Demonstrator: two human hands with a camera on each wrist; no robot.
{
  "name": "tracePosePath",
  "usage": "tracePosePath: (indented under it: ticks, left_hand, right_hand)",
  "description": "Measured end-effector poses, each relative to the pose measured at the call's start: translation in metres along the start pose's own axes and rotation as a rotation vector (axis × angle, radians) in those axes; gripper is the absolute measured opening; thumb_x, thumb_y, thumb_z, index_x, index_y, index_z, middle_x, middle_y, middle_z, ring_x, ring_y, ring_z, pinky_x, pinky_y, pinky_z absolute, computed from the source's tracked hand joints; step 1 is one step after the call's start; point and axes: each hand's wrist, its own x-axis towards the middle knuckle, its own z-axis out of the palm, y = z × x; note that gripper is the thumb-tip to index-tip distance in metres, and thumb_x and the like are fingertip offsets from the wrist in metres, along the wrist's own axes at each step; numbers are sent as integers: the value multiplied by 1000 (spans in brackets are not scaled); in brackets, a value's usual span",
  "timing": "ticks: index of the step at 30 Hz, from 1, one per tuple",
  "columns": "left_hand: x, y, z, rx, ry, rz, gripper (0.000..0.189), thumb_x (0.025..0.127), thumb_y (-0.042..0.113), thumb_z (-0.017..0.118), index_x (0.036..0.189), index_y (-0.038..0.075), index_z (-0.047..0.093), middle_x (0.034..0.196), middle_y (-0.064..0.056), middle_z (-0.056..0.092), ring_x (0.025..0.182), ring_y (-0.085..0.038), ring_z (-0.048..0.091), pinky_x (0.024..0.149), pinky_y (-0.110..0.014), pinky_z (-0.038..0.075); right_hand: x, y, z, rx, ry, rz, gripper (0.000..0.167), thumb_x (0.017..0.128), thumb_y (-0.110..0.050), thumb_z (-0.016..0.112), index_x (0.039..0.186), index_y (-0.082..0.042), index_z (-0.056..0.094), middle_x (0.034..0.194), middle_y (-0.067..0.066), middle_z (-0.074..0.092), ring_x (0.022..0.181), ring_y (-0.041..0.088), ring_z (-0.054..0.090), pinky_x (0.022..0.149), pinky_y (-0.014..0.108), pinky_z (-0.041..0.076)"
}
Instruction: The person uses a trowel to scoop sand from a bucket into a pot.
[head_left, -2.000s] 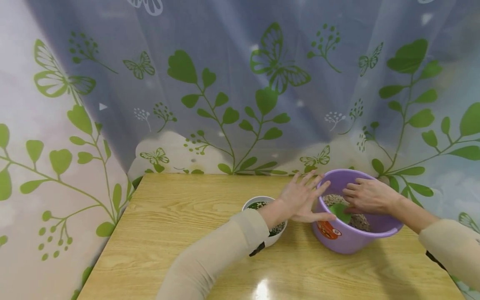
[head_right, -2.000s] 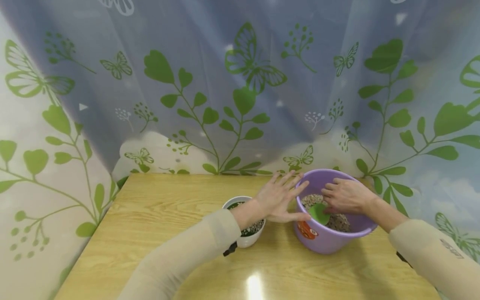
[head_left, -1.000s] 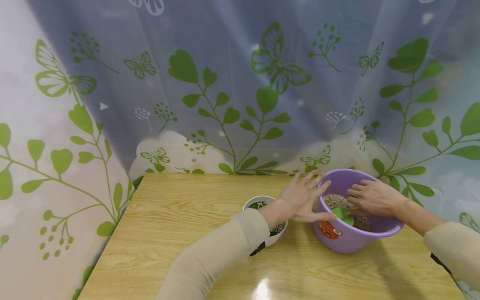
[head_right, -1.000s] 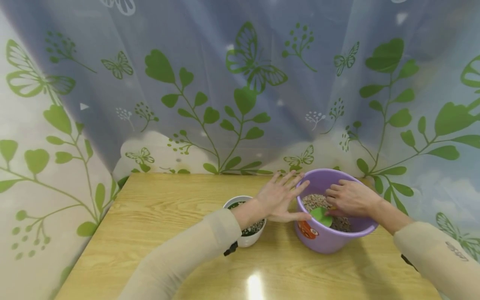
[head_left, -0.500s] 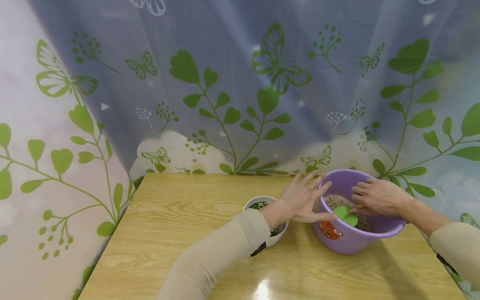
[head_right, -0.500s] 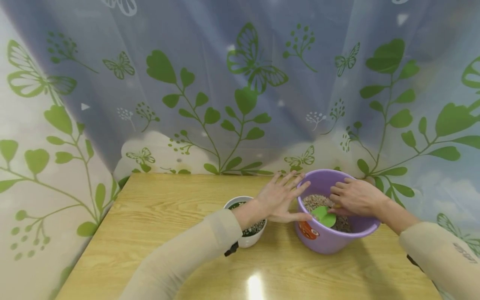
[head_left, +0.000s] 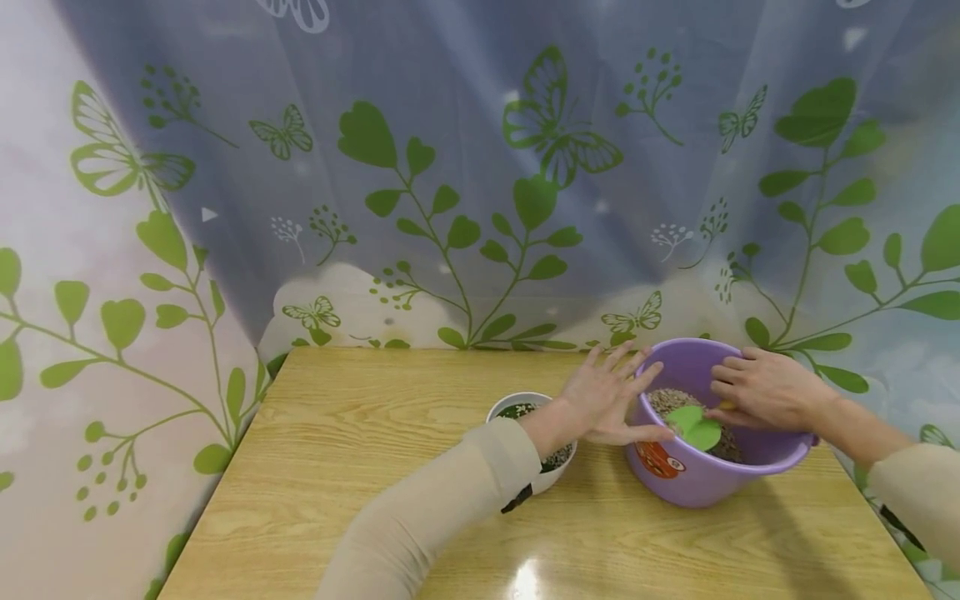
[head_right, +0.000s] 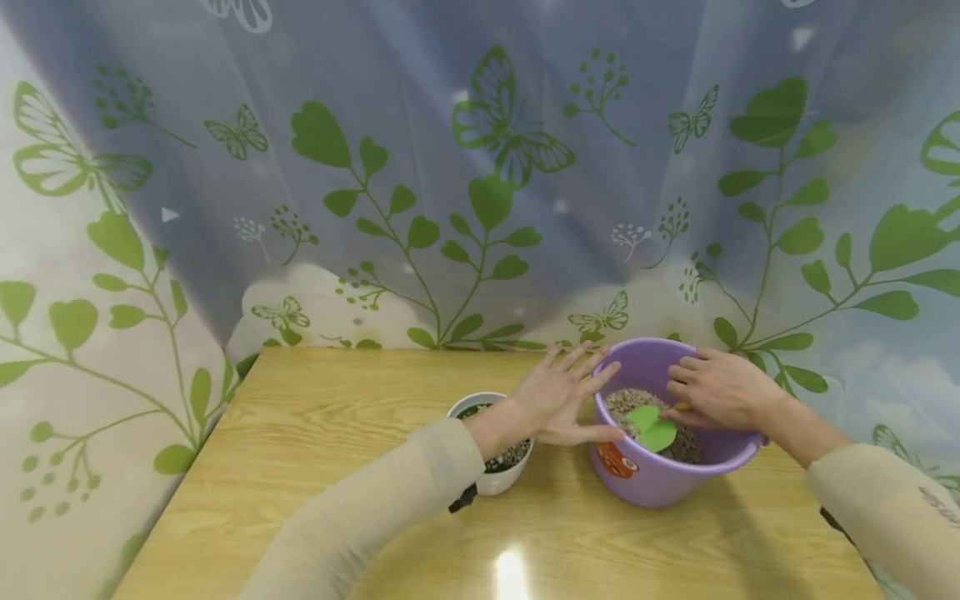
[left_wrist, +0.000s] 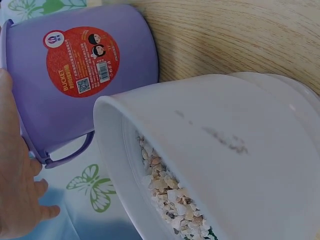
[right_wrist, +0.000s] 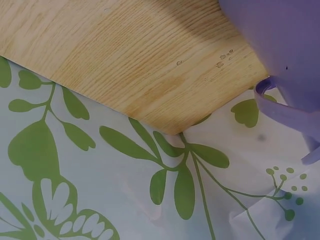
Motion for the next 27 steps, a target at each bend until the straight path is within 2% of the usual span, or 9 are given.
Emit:
tracePosePath:
  ticks: [5,12,21,27]
  left_hand:
    - [0,1,0,10,-4,2,103,92,93,17,171,29,-2,181,4,-2,169,-20,1,139,-46,12]
    - [0,0,1,31,-5,-1,103,92,93,16,171,29,-3,180,4,-4,169,-20,1,139,-46,13]
    - [2,0,1,48,-7,0,103,92,93,15,171,29,-5,180,4,-6,169,-20,0,139,-46,12]
    - [1,0,1,47,-11,-2,103,92,93,15,171,29,-4,180,4,-6,169,-20,0,139,-46,12]
  right_hand:
    - [-2,1,1,6,18,7,57,109,-67,33,72,-26,47,72,-11,47,68,11,41,61,30,35]
    - [-4,5,-1,15,-8,45,55,107,-68,39,71,-28,51,70,-12,49,67,10,45,60,30,38]
    - [-6,7,-5,20,-5,80,54,107,-68,39,73,-27,52,70,-10,55,67,12,53,61,32,41]
    - [-8,10,-7,15,-10,98,55,107,-67,38,73,-26,52,70,-10,54,66,11,49,60,31,38]
